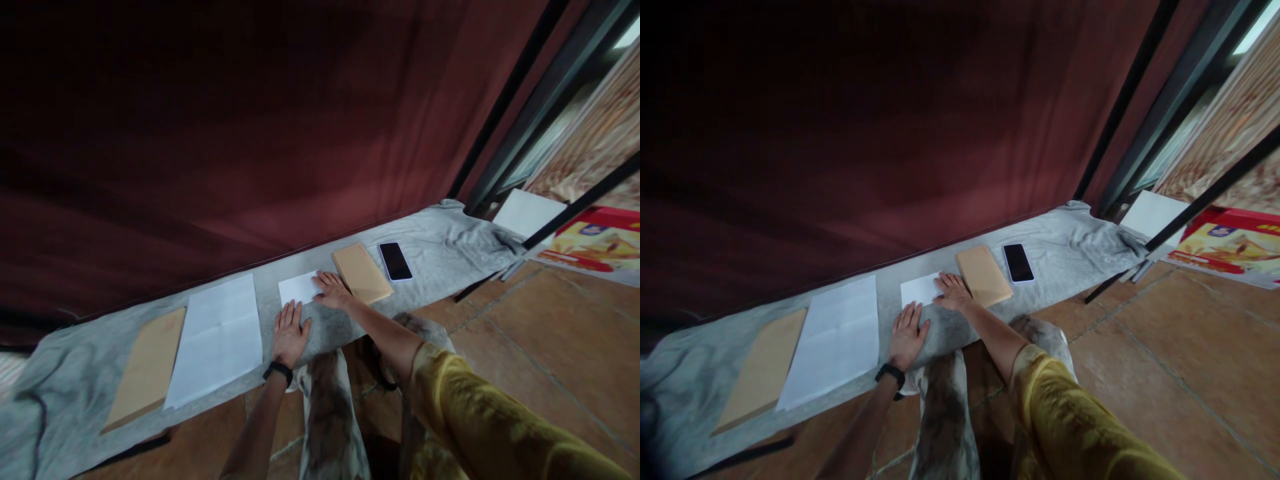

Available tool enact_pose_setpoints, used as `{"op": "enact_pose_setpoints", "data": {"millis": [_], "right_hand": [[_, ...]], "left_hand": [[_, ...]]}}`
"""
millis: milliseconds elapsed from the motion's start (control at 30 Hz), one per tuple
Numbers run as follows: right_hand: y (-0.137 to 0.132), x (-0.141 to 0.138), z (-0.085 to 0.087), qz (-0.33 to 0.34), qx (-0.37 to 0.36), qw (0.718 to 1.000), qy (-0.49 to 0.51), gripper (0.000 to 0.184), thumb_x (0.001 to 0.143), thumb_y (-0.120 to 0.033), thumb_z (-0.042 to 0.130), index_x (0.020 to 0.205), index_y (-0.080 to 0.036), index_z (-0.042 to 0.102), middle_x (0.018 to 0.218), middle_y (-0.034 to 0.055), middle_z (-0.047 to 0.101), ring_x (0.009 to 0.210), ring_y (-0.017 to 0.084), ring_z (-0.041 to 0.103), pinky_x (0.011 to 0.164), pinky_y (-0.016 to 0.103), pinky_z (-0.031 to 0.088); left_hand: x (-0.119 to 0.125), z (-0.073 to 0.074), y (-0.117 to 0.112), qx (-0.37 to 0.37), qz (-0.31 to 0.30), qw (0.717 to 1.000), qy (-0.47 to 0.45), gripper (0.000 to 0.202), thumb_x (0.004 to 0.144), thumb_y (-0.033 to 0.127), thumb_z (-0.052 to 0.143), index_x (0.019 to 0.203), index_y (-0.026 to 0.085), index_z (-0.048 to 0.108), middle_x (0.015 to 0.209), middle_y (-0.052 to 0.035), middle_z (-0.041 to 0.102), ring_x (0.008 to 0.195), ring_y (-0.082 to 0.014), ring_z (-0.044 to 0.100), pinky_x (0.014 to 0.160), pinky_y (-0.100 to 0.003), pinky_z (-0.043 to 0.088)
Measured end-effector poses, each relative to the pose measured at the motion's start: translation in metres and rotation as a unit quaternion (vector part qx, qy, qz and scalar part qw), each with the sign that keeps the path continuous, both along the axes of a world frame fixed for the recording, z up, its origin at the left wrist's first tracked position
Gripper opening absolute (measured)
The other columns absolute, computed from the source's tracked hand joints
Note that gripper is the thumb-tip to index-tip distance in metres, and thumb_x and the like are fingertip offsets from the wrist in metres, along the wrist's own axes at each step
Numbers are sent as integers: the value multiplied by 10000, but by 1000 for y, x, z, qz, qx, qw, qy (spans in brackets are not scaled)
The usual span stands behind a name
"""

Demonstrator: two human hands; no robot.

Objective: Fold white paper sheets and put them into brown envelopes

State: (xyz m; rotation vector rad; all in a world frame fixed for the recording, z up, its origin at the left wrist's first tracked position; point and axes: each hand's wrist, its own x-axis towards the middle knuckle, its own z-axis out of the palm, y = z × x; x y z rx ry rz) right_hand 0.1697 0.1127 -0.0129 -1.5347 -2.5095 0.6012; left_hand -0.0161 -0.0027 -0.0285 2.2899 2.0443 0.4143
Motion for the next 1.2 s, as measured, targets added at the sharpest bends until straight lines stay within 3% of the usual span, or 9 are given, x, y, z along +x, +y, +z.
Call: {"op": "enact_pose_setpoints", "data": {"millis": [567, 833, 967, 1200], "right_hand": [[-1, 0, -5, 9, 4, 1000, 20, 716, 946, -483, 524, 1558, -160, 341, 1666, 112, 176, 1527, 285, 176, 1245, 432, 90], [-5, 0, -4, 0, 21, 1000, 2, 661, 979, -504, 487, 1553, -201, 364, 1658, 80, 218, 1517, 265, 218, 1240, 418, 119], [-11, -2, -7, -19, 46, 999, 6, 607, 1009, -495, 424, 1546, -217, 379, 1650, 65, 245, 1511, 259, 239, 1236, 426, 134], [-17, -5, -10, -33, 84, 996, 20, 600, 996, -458, 466, 1540, -216, 392, 1647, 69, 256, 1507, 280, 246, 1233, 450, 140]], "left_hand": [[-1, -1, 0, 1, -2, 1000, 28, 595, 999, 453, 337, 1519, 169, 388, 1591, -112, 398, 1507, -243, 285, 1228, -481, 255], [1, 1, -1, 4, 0, 1000, 22, 587, 996, 439, 364, 1516, 166, 396, 1587, -119, 402, 1504, -258, 293, 1232, -493, 245], [0, 1, -2, 9, -5, 1000, 18, 585, 994, 436, 377, 1513, 166, 398, 1583, -119, 410, 1501, -254, 300, 1232, -485, 254], [0, 0, -3, 18, -13, 1000, 8, 576, 999, 415, 365, 1507, 145, 402, 1570, -141, 424, 1495, -269, 312, 1221, -505, 270]]}}
